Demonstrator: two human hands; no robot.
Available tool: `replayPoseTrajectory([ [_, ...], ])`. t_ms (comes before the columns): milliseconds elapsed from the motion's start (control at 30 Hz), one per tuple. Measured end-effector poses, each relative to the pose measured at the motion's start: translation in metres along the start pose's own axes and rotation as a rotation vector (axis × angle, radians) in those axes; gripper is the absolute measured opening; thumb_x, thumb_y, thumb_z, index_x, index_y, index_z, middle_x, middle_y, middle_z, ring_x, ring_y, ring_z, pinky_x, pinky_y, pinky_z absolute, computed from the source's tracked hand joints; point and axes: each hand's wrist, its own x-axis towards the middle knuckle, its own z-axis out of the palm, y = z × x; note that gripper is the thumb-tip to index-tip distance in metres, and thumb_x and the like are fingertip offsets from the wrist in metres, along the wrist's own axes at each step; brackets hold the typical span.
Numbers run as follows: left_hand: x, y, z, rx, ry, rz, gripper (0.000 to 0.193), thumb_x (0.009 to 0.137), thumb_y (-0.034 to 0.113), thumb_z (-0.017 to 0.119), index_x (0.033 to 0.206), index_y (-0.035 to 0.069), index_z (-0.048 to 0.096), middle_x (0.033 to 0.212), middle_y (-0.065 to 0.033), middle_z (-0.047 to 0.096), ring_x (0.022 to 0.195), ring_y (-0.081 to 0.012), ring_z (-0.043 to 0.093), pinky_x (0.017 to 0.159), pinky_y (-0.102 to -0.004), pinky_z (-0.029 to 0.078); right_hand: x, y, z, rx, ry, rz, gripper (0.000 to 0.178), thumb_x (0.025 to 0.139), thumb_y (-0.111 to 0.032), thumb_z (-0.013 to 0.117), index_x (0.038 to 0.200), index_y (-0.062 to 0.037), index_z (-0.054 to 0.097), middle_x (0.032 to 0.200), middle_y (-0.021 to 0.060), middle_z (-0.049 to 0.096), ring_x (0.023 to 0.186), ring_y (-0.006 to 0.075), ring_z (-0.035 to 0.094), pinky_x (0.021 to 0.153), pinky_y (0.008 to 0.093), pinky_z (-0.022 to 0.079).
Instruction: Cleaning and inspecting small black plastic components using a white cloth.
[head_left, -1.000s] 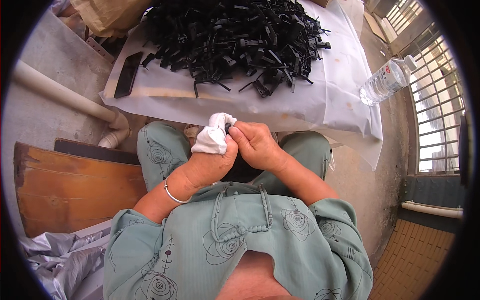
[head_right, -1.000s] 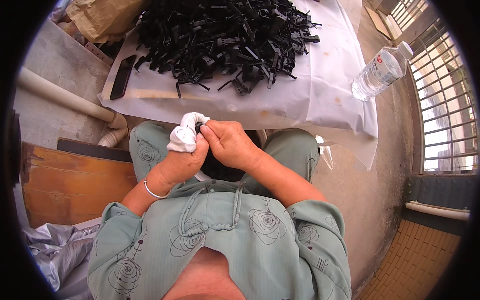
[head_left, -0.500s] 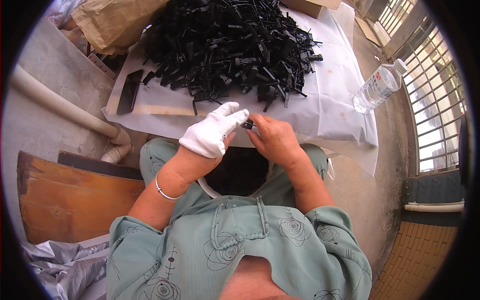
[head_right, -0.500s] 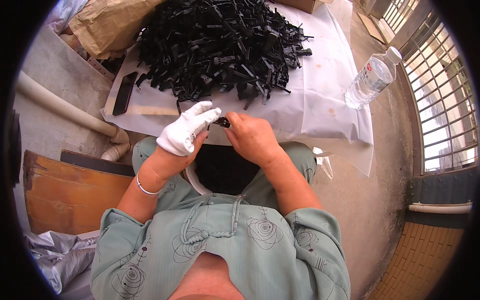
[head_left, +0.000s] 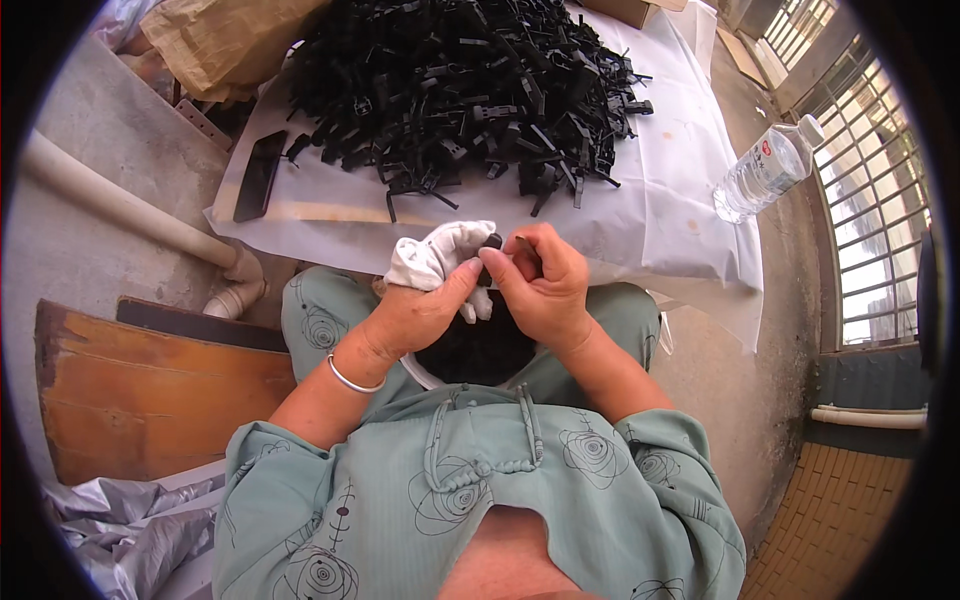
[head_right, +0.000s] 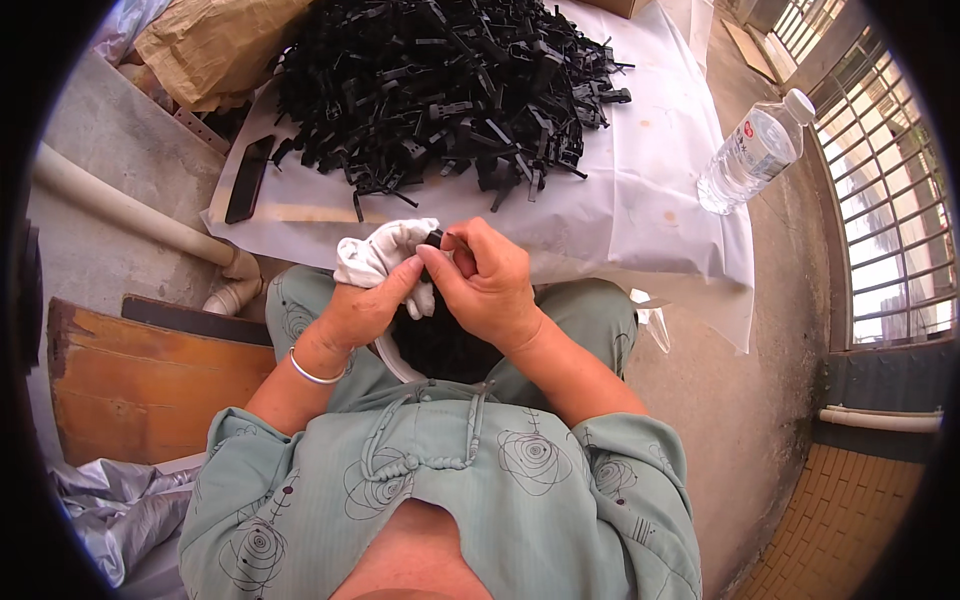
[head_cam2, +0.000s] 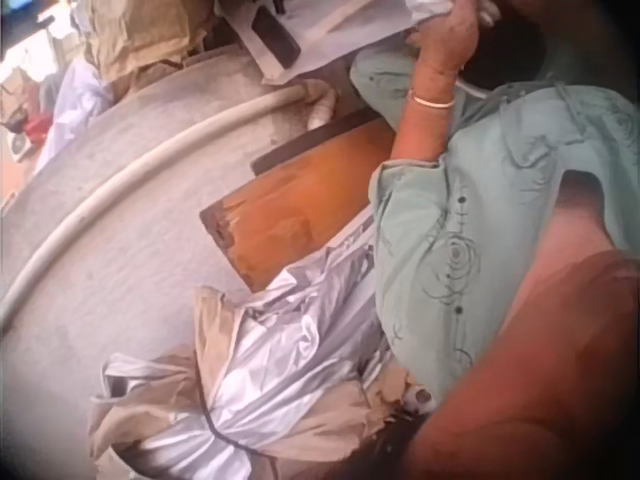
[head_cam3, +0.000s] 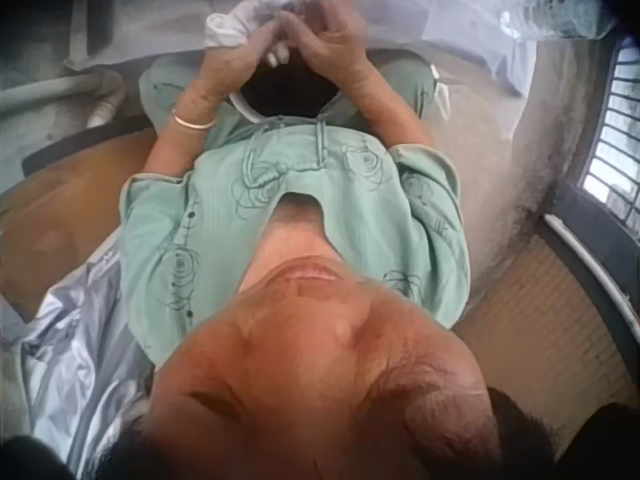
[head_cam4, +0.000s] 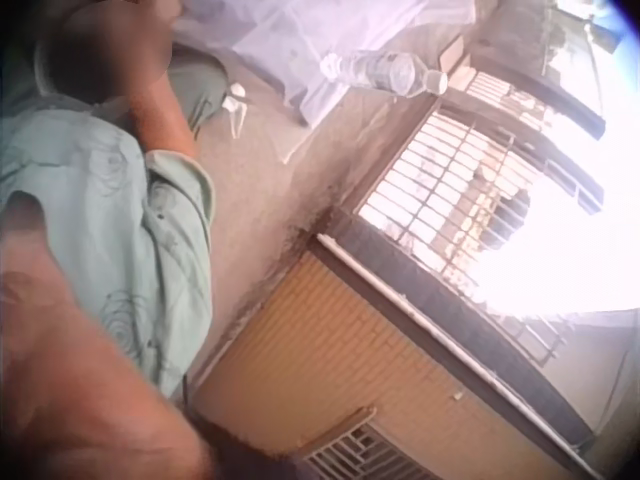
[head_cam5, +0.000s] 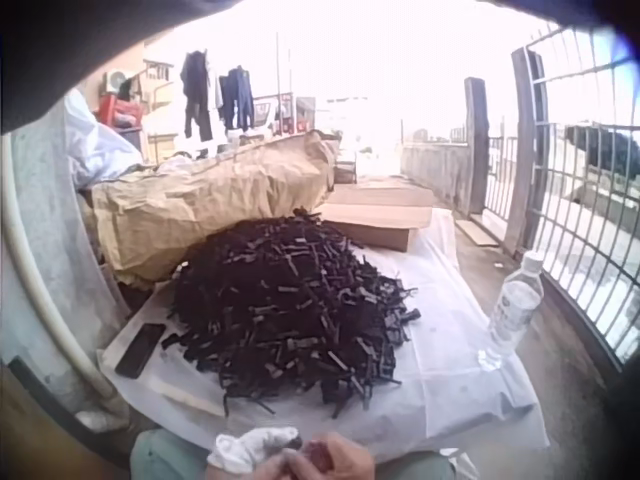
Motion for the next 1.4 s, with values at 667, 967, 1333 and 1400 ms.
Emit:
replayPoseTrajectory([
  [667, -0.007, 0.001, -0.002, -0.087, 0.097, -0.026, 0.033, 0.085, 0.001, 0.058, 0.116, -0.004, 0.048, 0.093, -0.0090, 0.059, 0.064, -0.0097, 0.058, 0.053, -0.0198, 0.049, 0.002, 0.003, -0.012, 0.108, -0.365, 0.214, 0.024, 0.093, -0.015, 0.049, 0.075, 0.0016, 0.050, 0.060, 0.0064, 0.044, 0.057, 0.0130, 0.039, 0.053, 0.0281, 0.037],
  [967, -0.006, -0.010, 0.001, 0.738, 0.278, 0.414, 0.031, 0.076, 0.003, 0.061, 0.106, -0.004, 0.057, 0.098, -0.0158, 0.062, 0.085, -0.0269, 0.061, 0.076, -0.0320, 0.049, -0.014, 0.019, 0.014, 0.320, -0.277, 0.447, 0.027, 0.095, -0.018, 0.047, 0.076, 0.0003, 0.053, 0.067, -0.0019, 0.052, 0.063, 0.0065, 0.043, 0.059, 0.0235, 0.040],
  [1333, -0.022, -0.024, -0.006, 0.667, 0.333, 0.278, 0.029, 0.080, 0.003, 0.059, 0.107, -0.003, 0.054, 0.095, -0.0140, 0.060, 0.081, -0.0258, 0.061, 0.073, -0.0324, 0.049, -0.012, 0.014, 0.025, 0.371, -0.368, 0.532, 0.027, 0.095, -0.020, 0.047, 0.077, -0.0008, 0.053, 0.066, -0.0036, 0.048, 0.063, 0.0053, 0.041, 0.058, 0.0217, 0.038],
  [1400, -0.016, -0.022, -0.008, 0.447, 0.321, 0.297, 0.030, 0.082, 0.003, 0.057, 0.111, -0.002, 0.050, 0.093, -0.0104, 0.059, 0.075, -0.0197, 0.057, 0.069, -0.0290, 0.048, -0.005, 0.009, 0.020, 0.360, -0.383, 0.464, 0.025, 0.094, -0.019, 0.048, 0.079, -0.0007, 0.054, 0.065, -0.0030, 0.048, 0.062, 0.0054, 0.040, 0.057, 0.0220, 0.038],
])
